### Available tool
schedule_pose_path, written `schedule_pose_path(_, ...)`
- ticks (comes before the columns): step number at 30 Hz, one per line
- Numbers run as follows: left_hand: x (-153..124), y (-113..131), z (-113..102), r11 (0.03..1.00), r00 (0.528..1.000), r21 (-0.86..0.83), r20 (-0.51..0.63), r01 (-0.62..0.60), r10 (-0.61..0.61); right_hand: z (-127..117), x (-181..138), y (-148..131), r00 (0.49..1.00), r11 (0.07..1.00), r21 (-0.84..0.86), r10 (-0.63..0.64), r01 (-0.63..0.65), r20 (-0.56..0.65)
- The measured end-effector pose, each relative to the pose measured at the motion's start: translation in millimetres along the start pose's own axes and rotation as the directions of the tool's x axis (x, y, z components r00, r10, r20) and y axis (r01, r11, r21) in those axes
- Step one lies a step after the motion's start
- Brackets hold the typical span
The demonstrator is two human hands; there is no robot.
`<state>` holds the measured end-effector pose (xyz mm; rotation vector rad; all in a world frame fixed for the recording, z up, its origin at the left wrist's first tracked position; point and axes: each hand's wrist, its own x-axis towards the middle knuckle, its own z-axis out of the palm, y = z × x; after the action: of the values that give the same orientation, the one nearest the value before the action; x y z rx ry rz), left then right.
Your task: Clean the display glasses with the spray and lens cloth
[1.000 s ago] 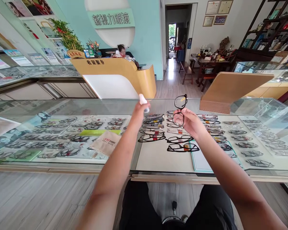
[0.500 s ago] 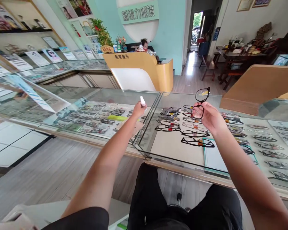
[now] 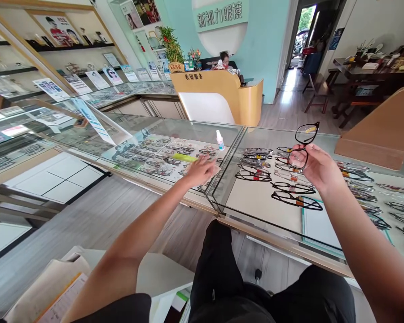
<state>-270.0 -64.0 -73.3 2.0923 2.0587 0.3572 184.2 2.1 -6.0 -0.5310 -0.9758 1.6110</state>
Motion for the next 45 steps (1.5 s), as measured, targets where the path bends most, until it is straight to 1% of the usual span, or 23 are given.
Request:
schedule_pose_path(2, -8.9, -1.0, 2.3, 0.998, 0.988, 0.053, 0.153, -0.017, 0.009, 0.3, -0.8, 1.9, 1.000, 1.000, -0.008, 0.011, -0.011, 0.013)
schedule_pose_path(3, -10.3, -0.3, 2.2, 0.998, 0.982, 0.063, 0.187, -0.021, 0.008, 0.2, -1.1, 2.8, 1.000, 1.000, -0.011, 0.013, -0.013, 0.020)
schedule_pose_path(4, -11.1, 0.5, 0.9, 0.998, 0.980, 0.067, 0.197, -0.021, 0.007, 0.0, -1.4, 3.5, 1.000, 1.000, -0.014, 0.011, -0.011, 0.025)
schedule_pose_path(5, -12.1, 0.9, -1.5, 0.998, 0.982, 0.064, 0.187, -0.021, 0.008, -0.3, -1.6, 4.0, 1.000, 1.000, -0.016, 0.008, -0.008, 0.030)
schedule_pose_path(7, -18.8, -1.0, -8.2, 0.999, 0.993, 0.042, 0.115, -0.030, 0.025, -1.0, -1.8, 4.3, 0.999, 1.000, -0.019, 0.000, 0.001, 0.032)
schedule_pose_path(9, -34.4, -7.3, -14.8, 0.997, 0.997, 0.017, 0.037, -0.069, 0.069, -1.2, -2.0, 4.0, 1.000, 1.000, -0.019, -0.004, 0.004, 0.031)
schedule_pose_path(10, -45.4, -11.7, -17.0, 0.995, 0.994, 0.006, 0.036, -0.100, 0.100, -1.0, -2.2, 3.8, 1.000, 1.000, -0.017, -0.006, 0.006, 0.028)
schedule_pose_path(12, -70.7, -20.6, -18.4, 0.987, 0.979, -0.011, 0.126, -0.158, 0.158, 0.2, -2.8, 3.7, 1.000, 1.000, -0.015, -0.007, 0.007, 0.024)
schedule_pose_path(14, -95.6, -26.5, -17.0, 0.977, 0.967, 0.046, 0.161, -0.208, 0.198, 2.1, -3.6, 4.2, 1.000, 1.000, -0.018, -0.003, 0.003, 0.018)
schedule_pose_path(16, -114.7, -27.9, -15.5, 0.963, 0.964, 0.122, 0.141, -0.241, 0.224, 4.1, -4.5, 5.1, 1.000, 1.000, -0.018, 0.010, -0.010, 0.012)
schedule_pose_path(18, -125.3, -25.6, -16.2, 0.948, 0.965, 0.191, 0.101, -0.257, 0.241, 5.6, -5.1, 5.9, 1.000, 1.000, -0.014, 0.020, -0.020, 0.001)
schedule_pose_path(22, -124.1, -16.9, -21.5, 0.925, 0.961, 0.265, 0.029, -0.273, 0.275, 6.5, -5.2, 6.7, 1.000, 0.999, -0.022, 0.024, -0.025, -0.002)
schedule_pose_path(26, -114.2, -11.3, -18.9, 0.902, 0.936, 0.250, 0.086, -0.352, 0.341, 5.2, -4.8, 8.6, 1.000, 0.999, -0.034, 0.017, -0.017, -0.006)
schedule_pose_path(28, -112.8, -10.8, -14.5, 0.900, 0.932, 0.243, 0.103, -0.362, 0.347, 4.4, -4.8, 9.9, 1.000, 0.999, -0.042, 0.015, -0.015, -0.002)
schedule_pose_path(31, -117.2, -12.9, -8.1, 0.907, 0.938, 0.240, 0.077, -0.345, 0.337, 3.9, -5.3, 10.7, 1.000, 0.998, -0.056, 0.021, -0.021, 0.008)
schedule_pose_path(35, -130.5, -16.3, -1.3, 0.952, 0.965, 0.161, 0.000, -0.261, 0.264, 4.4, -6.3, 9.3, 1.000, 0.998, -0.066, 0.024, -0.024, 0.003)
schedule_pose_path(38, -137.8, -11.2, -2.1, 0.965, 0.964, 0.083, -0.075, -0.250, 0.256, 5.4, -7.4, 8.0, 1.000, 0.997, -0.071, 0.013, -0.013, 0.001)
schedule_pose_path(40, -136.9, -1.2, -10.9, 0.973, 0.956, 0.017, -0.183, -0.228, 0.227, 6.7, -8.4, 7.2, 1.000, 0.997, -0.075, 0.008, -0.007, 0.008)
schedule_pose_path(41, -134.2, 5.9, -18.7, 0.981, 0.946, -0.030, -0.270, -0.193, 0.178, 7.7, -8.9, 6.6, 1.000, 0.997, -0.074, 0.009, -0.008, 0.016)
schedule_pose_path(42, -130.0, 14.3, -28.7, 0.987, 0.928, -0.092, -0.360, -0.134, 0.092, 8.8, -9.5, 6.0, 1.000, 0.997, -0.072, 0.013, -0.012, 0.021)
schedule_pose_path(43, -124.6, 23.8, -40.6, 0.985, 0.893, -0.161, -0.450, -0.062, -0.017, 10.0, -10.0, 5.2, 1.000, 0.997, -0.068, 0.019, -0.018, 0.023)
schedule_pose_path(44, -118.5, 34.5, -53.8, 0.977, 0.840, -0.213, -0.535, -0.027, -0.094, 11.3, -10.5, 4.4, 0.999, 0.998, -0.064, 0.028, -0.027, 0.024)
schedule_pose_path(45, -112.1, 46.1, -67.6, 0.971, 0.780, -0.238, -0.611, -0.018, -0.135, 12.4, -10.9, 3.5, 0.999, 0.998, -0.060, 0.039, -0.038, 0.026)
